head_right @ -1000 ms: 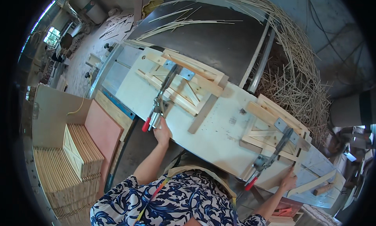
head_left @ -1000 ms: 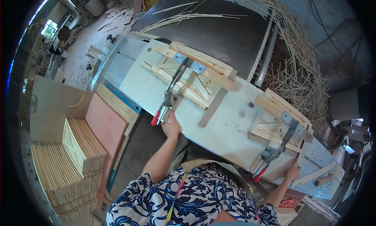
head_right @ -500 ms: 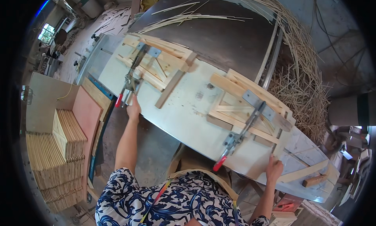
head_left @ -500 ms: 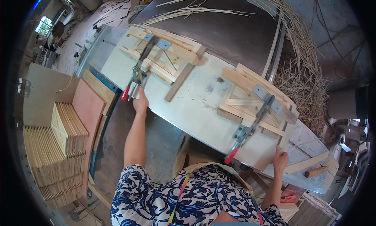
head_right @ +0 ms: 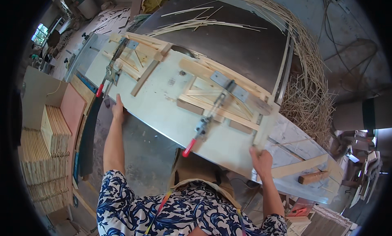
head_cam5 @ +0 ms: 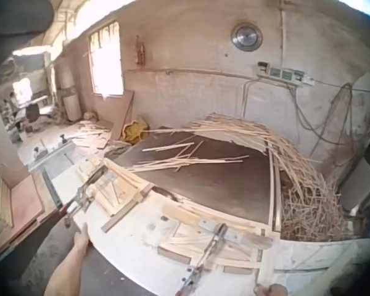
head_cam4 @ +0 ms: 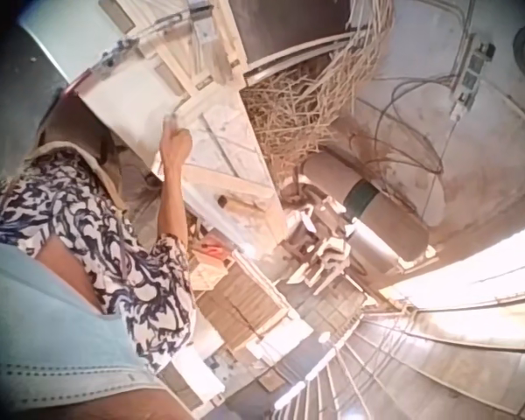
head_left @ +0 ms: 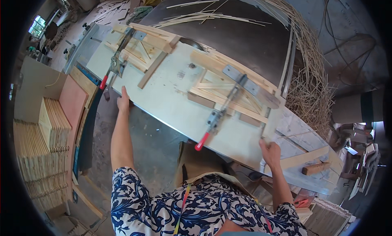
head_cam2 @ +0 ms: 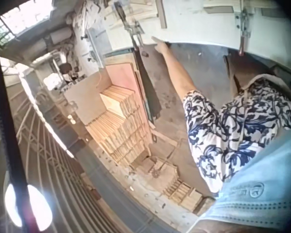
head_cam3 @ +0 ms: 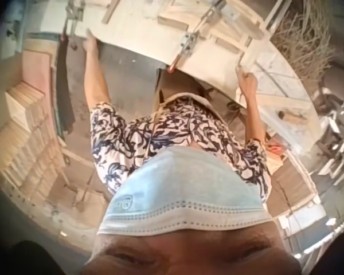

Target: Assembling and clamping wooden frames onto a jig in a workshop.

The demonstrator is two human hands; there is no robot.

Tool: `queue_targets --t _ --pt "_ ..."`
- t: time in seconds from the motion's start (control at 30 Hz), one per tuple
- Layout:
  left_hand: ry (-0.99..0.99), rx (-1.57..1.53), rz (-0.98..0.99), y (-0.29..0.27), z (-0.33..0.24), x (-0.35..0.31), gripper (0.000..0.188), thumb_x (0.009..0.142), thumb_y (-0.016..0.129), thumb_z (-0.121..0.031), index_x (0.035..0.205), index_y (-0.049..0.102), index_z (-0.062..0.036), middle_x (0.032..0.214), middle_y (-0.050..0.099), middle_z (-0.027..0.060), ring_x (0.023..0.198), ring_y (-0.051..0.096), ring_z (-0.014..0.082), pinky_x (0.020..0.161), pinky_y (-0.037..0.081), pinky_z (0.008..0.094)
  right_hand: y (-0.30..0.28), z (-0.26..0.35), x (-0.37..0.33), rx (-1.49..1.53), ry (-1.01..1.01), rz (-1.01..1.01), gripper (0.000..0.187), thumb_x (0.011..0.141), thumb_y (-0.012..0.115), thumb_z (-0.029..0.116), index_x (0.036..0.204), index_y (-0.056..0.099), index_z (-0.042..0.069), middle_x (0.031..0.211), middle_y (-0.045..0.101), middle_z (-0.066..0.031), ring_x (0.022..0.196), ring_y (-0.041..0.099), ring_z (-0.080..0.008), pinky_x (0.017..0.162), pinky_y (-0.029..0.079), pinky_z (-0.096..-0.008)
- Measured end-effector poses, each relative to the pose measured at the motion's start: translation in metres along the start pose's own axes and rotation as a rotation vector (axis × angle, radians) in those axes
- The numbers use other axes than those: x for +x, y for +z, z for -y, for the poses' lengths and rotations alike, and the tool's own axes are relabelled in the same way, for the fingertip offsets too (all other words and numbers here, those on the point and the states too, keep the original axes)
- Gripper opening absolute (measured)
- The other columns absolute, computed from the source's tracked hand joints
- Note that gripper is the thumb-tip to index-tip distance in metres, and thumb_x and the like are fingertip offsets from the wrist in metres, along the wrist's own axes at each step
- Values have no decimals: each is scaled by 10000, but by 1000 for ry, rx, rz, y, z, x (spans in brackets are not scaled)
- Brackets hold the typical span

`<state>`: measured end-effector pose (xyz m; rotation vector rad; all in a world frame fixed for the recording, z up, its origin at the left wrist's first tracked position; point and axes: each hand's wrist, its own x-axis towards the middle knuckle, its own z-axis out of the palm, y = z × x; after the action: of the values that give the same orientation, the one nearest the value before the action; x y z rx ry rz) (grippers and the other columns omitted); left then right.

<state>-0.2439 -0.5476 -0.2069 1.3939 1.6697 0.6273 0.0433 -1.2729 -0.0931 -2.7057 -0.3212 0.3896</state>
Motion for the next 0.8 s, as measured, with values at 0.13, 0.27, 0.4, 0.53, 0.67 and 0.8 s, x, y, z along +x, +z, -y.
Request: queue_targets --t 0.13,0.27,0.4,0.53,0.67,0.8 --pt "-87 -420 367 52 40 -195 763 1023 521 -730 1055 638 24 753 674 131 591 700 236 549 604 399 -23 -22 -2 56 -100 144 776 896 725 662 696 641 -83 686 638 -314 680 669 -464 644 502 -532" --pt "-180 -478 423 97 119 -402 669 1072 487 -651 1094 579 11 831 674 145 696 734 255 571 626 406 -25 -42 13 119 -248 258 792 890 723 681 686 665 -82 660 644 -277 639 664 -411 623 500 -509" --pt "-210 -500 361 167 82 -590 710 1072 511 -626 1338 499 32 1150 662 222 972 745 327 747 651 477 -35 -62 1 267 -345 320 688 942 726 592 802 719 -82 714 694 -219 626 675 -321 613 518 -467" --pt "-189 -47 -169 235 35 -636 876 1033 562 -614 1412 476 170 1363 634 321 1300 602 475 1124 477 512 -94 -139 -46 628 -507 570 446 1027 693 407 1047 759 -33 847 747 -150 776 703 -213 707 548 -406" --pt "-200 -39 -318 241 28 -650 864 1044 494 -630 1376 499 168 1400 546 414 1348 522 536 1147 420 588 -218 -289 -115 589 -359 665 370 1053 671 338 1148 764 -7 957 788 -105 873 739 -174 820 574 -329" --pt "-209 -15 -342 255 9 -667 830 1042 516 -617 1322 570 163 1340 634 361 1287 600 497 1112 468 549 -240 -568 -176 644 316 269 374 1043 644 290 899 776 -29 771 758 -87 667 659 -137 620 524 -318"
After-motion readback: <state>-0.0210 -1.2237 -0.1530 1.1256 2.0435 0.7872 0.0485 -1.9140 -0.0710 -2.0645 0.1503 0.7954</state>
